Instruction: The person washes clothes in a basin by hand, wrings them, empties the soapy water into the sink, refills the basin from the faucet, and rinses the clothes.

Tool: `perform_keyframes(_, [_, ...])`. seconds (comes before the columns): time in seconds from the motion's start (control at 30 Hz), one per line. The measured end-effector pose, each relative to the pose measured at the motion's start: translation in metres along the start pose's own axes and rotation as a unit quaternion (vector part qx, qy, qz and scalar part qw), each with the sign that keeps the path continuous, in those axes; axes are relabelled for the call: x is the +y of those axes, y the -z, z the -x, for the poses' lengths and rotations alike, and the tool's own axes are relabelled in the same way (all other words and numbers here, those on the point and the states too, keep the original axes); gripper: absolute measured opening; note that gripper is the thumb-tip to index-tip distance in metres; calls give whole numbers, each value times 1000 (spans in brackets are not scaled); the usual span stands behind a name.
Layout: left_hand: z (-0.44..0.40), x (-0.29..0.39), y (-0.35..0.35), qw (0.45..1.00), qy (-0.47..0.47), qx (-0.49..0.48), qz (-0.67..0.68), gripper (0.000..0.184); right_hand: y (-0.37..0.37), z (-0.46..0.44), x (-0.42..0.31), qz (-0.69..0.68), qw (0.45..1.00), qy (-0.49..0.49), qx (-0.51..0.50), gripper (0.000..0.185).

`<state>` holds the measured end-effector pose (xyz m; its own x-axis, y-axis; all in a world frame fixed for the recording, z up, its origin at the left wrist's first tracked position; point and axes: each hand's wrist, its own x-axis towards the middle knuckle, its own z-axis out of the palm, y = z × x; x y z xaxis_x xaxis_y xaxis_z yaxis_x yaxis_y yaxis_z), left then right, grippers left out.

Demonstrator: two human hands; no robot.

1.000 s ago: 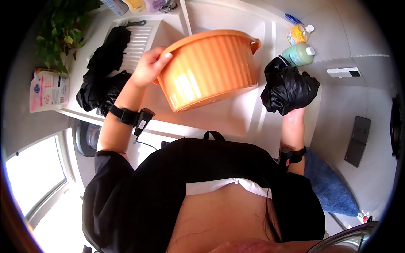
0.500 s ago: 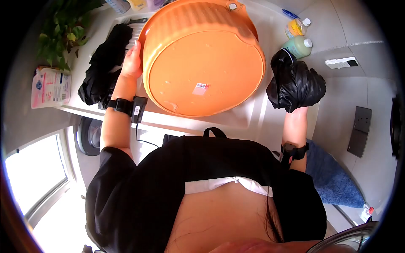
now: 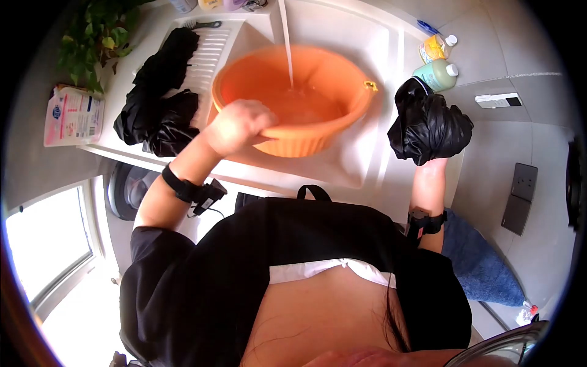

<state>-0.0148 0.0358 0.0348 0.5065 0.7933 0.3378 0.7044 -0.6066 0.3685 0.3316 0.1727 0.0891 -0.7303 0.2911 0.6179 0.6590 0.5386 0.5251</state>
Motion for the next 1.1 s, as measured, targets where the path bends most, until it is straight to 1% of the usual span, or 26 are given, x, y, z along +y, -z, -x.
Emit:
perform_keyframes(0.07, [14, 0, -12, 992, -23, -84, -93, 22, -1, -1, 0, -3, 1000, 2, 2, 17])
perform_keyframes(0.1, [22, -3, -18, 989, -28, -75, -124, 20, 4, -8, -3, -2, 1000, 6, 2, 17])
perform_keyframes(0.17, [36, -10, -30, 980, -38, -60, -184, 17, 33, -36, -13, 6, 999, 33, -37, 17])
perform_keyframes(0.2, [43, -14, -35, 978, -38, -56, -196, 17, 36, -40, -15, 10, 999, 29, -38, 17])
perform_keyframes(0.37, [60, -27, -46, 964, -35, -28, -263, 16, 16, -23, -10, 19, 999, -16, -22, 17])
perform_keyframes(0.47, [62, -33, -44, 965, -22, 3, -262, 18, 14, -22, -10, 19, 999, -32, -17, 18])
perform_keyframes(0.57, [61, -35, -45, 967, -7, 0, -253, 19, 12, -22, -8, 19, 998, -51, -11, 19])
perform_keyframes(0.63, [58, -32, -46, 971, 1, 17, -237, 19, 10, -19, -8, 22, 997, -71, -9, 19])
perform_keyframes(0.67, [53, -28, -45, 973, 6, 26, -229, 20, 10, -17, -7, 29, 998, -51, -20, 18])
perform_keyframes(0.77, [40, -10, -35, 983, 41, 73, -161, 22, 13, -16, -7, 47, 997, -12, -52, 17])
perform_keyframes(0.87, [31, -5, -27, 983, 50, 148, -100, 24, 18, -18, -9, 52, 995, -14, -80, 18])
perform_keyframes(0.97, [14, 9, -2, 981, 63, 178, -34, 27, 14, -4, -1, 58, 994, -6, -97, 21])
perform_keyframes(1.1, [3, 17, 15, 975, 61, 204, 58, 29, 10, 3, 1, 63, 993, -9, -99, 18])
